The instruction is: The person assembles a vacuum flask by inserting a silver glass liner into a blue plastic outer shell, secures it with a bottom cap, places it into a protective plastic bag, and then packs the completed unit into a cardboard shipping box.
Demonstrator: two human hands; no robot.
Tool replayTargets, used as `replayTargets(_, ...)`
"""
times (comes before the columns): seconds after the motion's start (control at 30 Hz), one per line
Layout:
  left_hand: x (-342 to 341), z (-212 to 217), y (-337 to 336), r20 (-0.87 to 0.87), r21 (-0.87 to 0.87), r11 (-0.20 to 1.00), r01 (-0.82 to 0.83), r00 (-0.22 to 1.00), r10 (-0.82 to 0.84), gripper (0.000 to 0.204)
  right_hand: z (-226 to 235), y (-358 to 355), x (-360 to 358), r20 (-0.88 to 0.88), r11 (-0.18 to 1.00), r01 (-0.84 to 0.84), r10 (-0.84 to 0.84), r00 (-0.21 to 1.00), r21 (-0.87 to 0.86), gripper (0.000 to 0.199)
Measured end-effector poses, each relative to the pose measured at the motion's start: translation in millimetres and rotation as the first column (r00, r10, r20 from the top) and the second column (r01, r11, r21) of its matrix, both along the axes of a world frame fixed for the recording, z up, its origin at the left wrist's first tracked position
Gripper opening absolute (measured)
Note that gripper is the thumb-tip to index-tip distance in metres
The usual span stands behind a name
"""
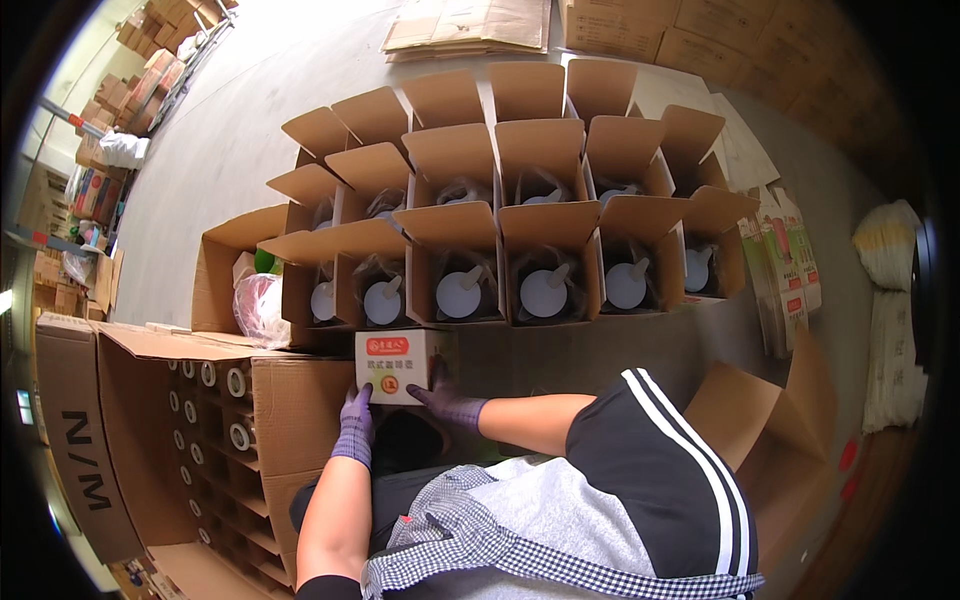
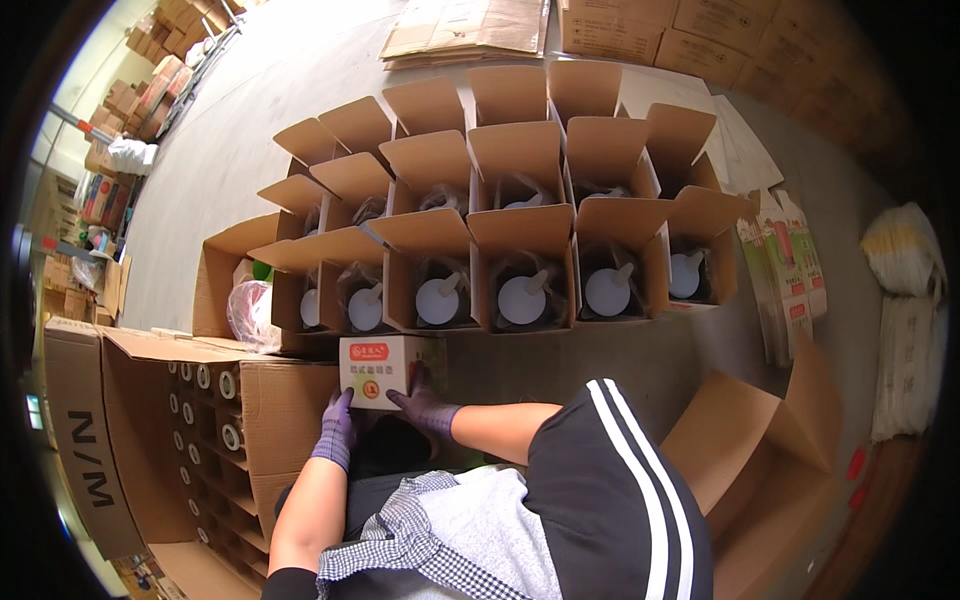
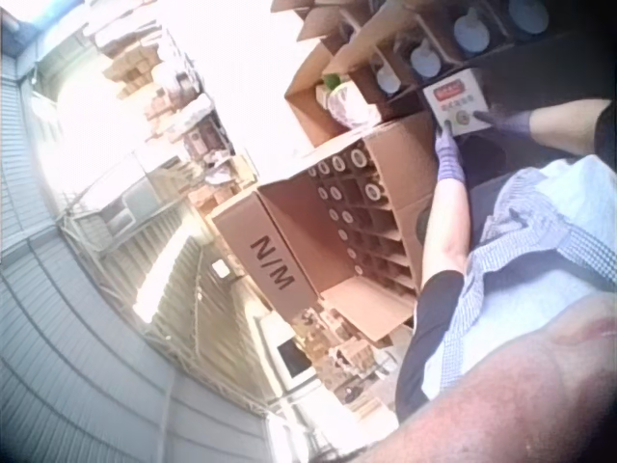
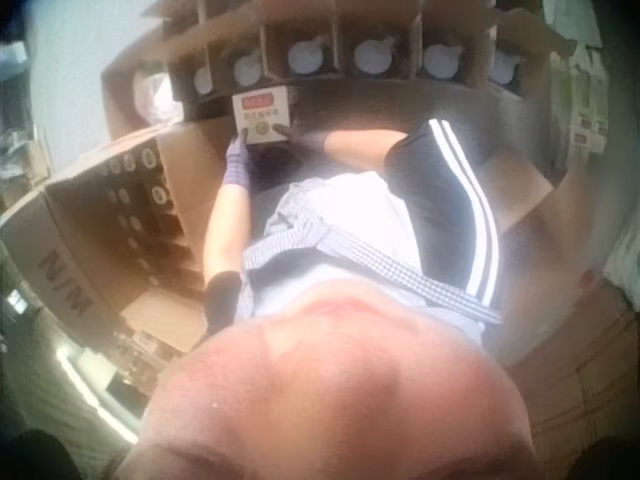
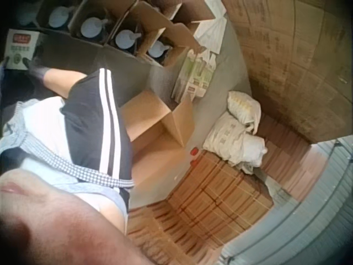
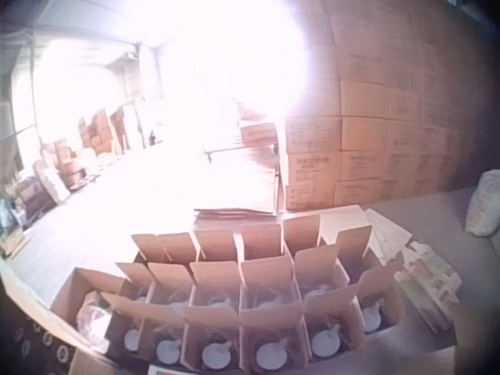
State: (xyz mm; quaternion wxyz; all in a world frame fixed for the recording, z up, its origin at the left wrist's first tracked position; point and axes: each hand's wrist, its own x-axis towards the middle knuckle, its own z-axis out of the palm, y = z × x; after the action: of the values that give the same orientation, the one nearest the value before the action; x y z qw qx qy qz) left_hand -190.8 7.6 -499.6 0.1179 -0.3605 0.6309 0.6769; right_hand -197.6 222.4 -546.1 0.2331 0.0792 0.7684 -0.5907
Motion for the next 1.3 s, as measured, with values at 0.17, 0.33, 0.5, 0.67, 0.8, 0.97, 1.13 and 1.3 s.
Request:
replayTargets(0.17,-3,-1,-12,0.177,-0.301,0.935,0.19,0.974,-0.141,0.07,19,25,-13,0.092,0.97,-0.228,0.235,0.968,-0.08,0.102)
replayTargets(0.33,-14,74,25,0.508,-0.634,0.536,0.558,0.822,-0.255,0.074,134,119,-13,-0.149,0.892,-0.439,0.451,0.88,0.107,0.067)
replayTargets(0.5,2,146,36,0.154,-0.589,0.633,0.502,0.839,-0.522,0.069,242,200,-59,-0.746,0.935,-0.216,0.354,0.564,0.281,0.035)
replayTargets(0.67,39,227,64,0.029,-0.728,0.469,0.5,0.706,-0.707,0.059,220,217,-63,-0.518,0.928,-0.242,0.361,0.776,0.285,0.032)
replayTargets(0.8,86,270,65,-0.131,-0.854,0.46,0.241,0.757,-0.64,0.053,193,172,-38,-0.38,0.869,-0.435,0.495,0.782,0.236,0.041)
replayTargets(0.97,183,276,42,-0.302,-0.872,0.485,-0.066,0.852,-0.427,0.051,113,73,-36,0.512,0.985,-0.163,0.165,0.843,-0.05,0.119)
replayTargets(1.13,283,299,29,-0.257,-0.926,0.356,-0.122,0.896,-0.362,0.045,39,33,-35,0.559,0.847,-0.042,0.386,0.734,-0.53,0.07)
replayTargets(1.3,428,281,44,-0.341,-0.936,0.082,-0.341,0.94,0.016,0.041,46,-21,-23,0.539,0.94,-0.137,0.294,0.789,-0.311,0.049)
